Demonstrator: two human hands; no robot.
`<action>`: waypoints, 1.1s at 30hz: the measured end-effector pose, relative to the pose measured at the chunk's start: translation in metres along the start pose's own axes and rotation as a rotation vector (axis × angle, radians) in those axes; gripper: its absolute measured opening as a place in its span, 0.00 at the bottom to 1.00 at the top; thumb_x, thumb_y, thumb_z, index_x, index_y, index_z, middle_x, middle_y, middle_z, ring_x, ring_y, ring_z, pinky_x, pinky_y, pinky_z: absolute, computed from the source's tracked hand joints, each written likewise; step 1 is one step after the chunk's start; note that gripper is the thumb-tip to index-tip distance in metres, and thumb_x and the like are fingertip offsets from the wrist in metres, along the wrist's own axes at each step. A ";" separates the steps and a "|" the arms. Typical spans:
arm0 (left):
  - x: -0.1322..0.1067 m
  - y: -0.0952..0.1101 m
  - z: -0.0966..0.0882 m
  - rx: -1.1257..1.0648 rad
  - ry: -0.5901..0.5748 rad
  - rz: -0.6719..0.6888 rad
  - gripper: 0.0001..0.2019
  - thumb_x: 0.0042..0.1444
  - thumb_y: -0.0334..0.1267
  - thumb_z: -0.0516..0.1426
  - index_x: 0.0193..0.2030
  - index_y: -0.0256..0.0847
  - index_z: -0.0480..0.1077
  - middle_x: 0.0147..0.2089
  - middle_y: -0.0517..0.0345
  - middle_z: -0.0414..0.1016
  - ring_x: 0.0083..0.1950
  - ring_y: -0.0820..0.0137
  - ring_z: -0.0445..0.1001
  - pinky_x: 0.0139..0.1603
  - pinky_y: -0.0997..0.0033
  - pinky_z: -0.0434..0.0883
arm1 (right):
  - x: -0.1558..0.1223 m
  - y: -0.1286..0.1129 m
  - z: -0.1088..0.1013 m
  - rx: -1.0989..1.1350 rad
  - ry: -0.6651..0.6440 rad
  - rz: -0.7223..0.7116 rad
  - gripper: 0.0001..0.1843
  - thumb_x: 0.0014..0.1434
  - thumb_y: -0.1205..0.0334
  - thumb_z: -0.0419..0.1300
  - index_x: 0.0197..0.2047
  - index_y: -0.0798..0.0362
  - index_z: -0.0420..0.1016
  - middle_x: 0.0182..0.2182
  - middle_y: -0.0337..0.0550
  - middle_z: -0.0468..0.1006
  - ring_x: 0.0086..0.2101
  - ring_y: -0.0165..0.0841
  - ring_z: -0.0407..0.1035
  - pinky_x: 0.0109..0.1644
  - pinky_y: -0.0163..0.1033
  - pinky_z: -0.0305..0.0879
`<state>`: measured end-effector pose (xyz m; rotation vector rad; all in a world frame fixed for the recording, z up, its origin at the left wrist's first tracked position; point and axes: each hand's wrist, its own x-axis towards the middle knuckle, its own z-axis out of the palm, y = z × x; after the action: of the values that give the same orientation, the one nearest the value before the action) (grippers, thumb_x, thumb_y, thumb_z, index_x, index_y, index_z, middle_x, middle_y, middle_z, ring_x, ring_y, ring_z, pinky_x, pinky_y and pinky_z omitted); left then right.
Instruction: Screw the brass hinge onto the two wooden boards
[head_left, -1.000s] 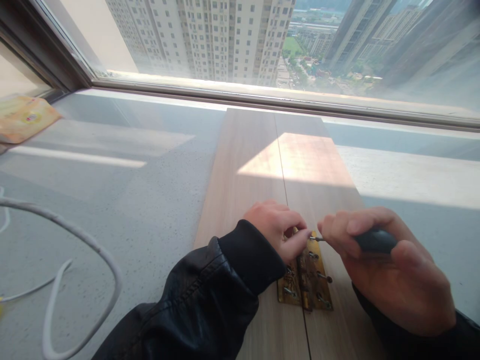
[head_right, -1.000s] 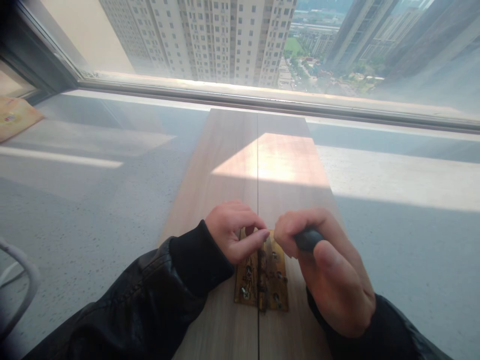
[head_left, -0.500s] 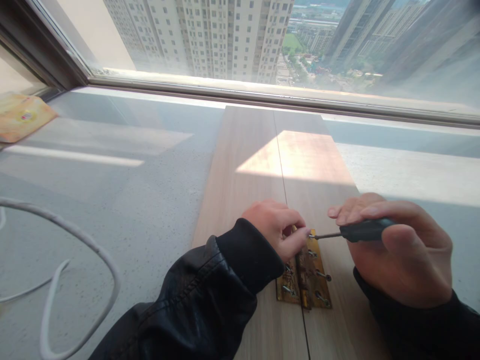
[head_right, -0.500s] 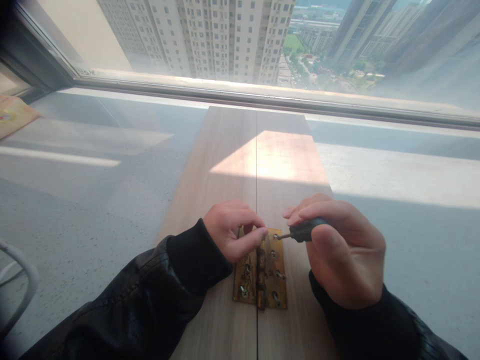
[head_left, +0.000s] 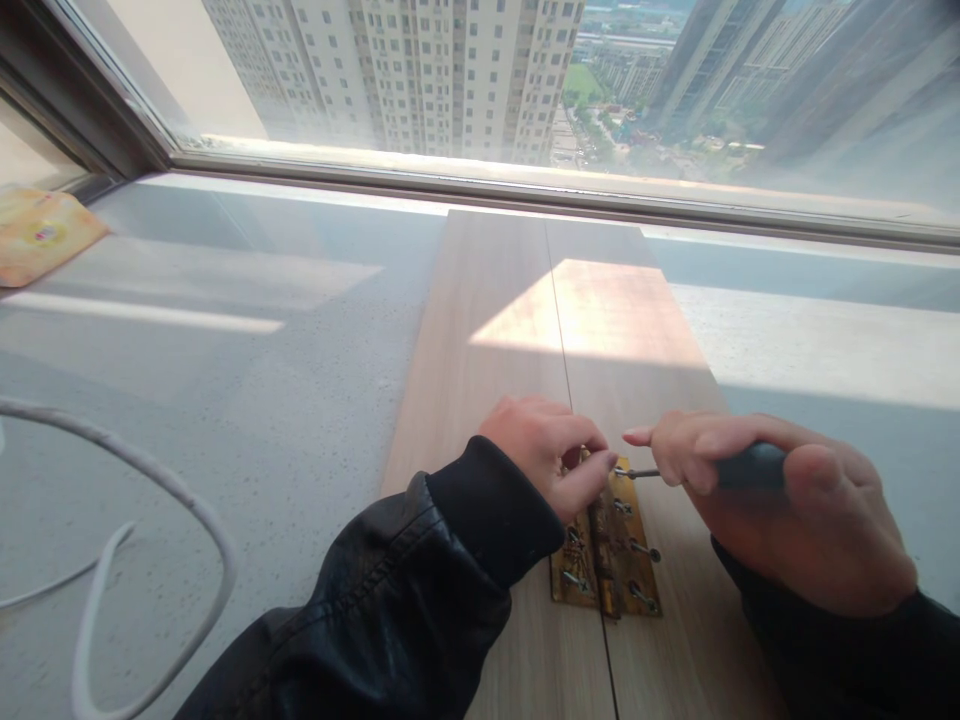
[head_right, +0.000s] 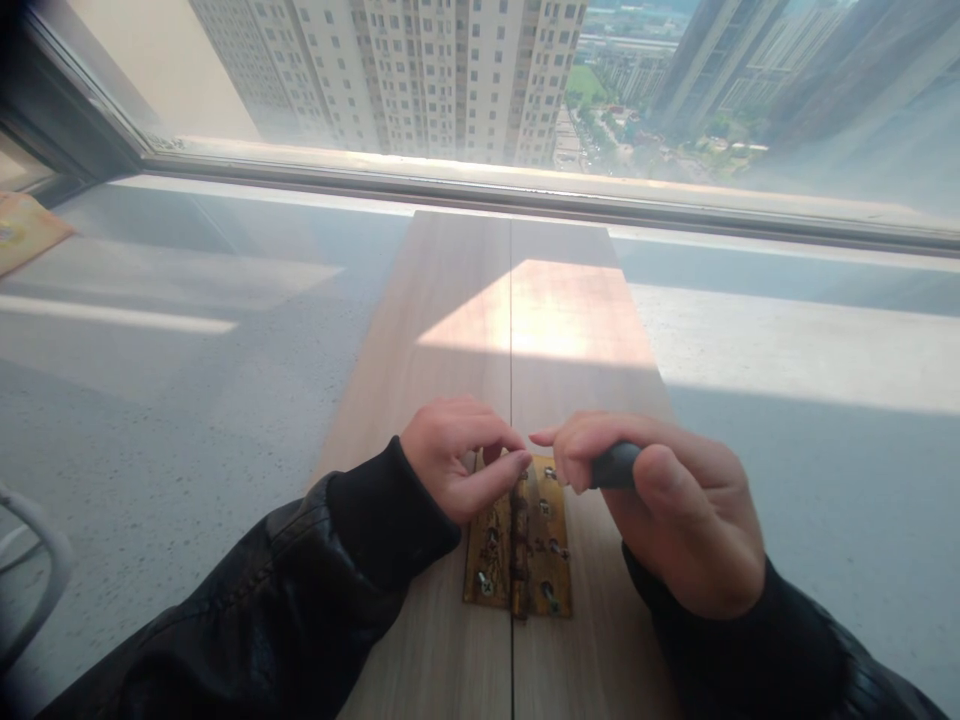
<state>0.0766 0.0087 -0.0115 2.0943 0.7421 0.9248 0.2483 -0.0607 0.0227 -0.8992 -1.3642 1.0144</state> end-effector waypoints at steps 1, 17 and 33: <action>0.000 0.000 0.000 0.002 0.006 -0.004 0.10 0.53 0.38 0.58 0.25 0.38 0.76 0.21 0.61 0.73 0.25 0.74 0.66 0.32 0.69 0.63 | 0.000 -0.001 0.001 0.020 -0.014 0.025 0.17 0.66 0.49 0.52 0.39 0.48 0.79 0.25 0.39 0.70 0.31 0.32 0.67 0.46 0.45 0.69; 0.000 0.004 -0.003 0.013 0.011 -0.033 0.10 0.53 0.38 0.58 0.24 0.38 0.76 0.21 0.61 0.73 0.26 0.73 0.67 0.33 0.68 0.63 | 0.002 -0.001 0.013 0.142 0.143 0.087 0.13 0.56 0.47 0.63 0.33 0.47 0.72 0.22 0.37 0.66 0.26 0.32 0.60 0.32 0.42 0.57; 0.000 0.000 0.000 0.012 0.012 -0.030 0.10 0.53 0.39 0.57 0.25 0.39 0.76 0.21 0.60 0.74 0.25 0.73 0.67 0.32 0.68 0.65 | 0.002 0.010 0.004 -0.105 0.382 -0.138 0.15 0.57 0.47 0.64 0.30 0.48 0.82 0.27 0.43 0.74 0.30 0.35 0.66 0.28 0.44 0.57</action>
<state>0.0770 0.0090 -0.0115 2.0840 0.7858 0.9194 0.2438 -0.0553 0.0138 -1.0043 -1.1439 0.6307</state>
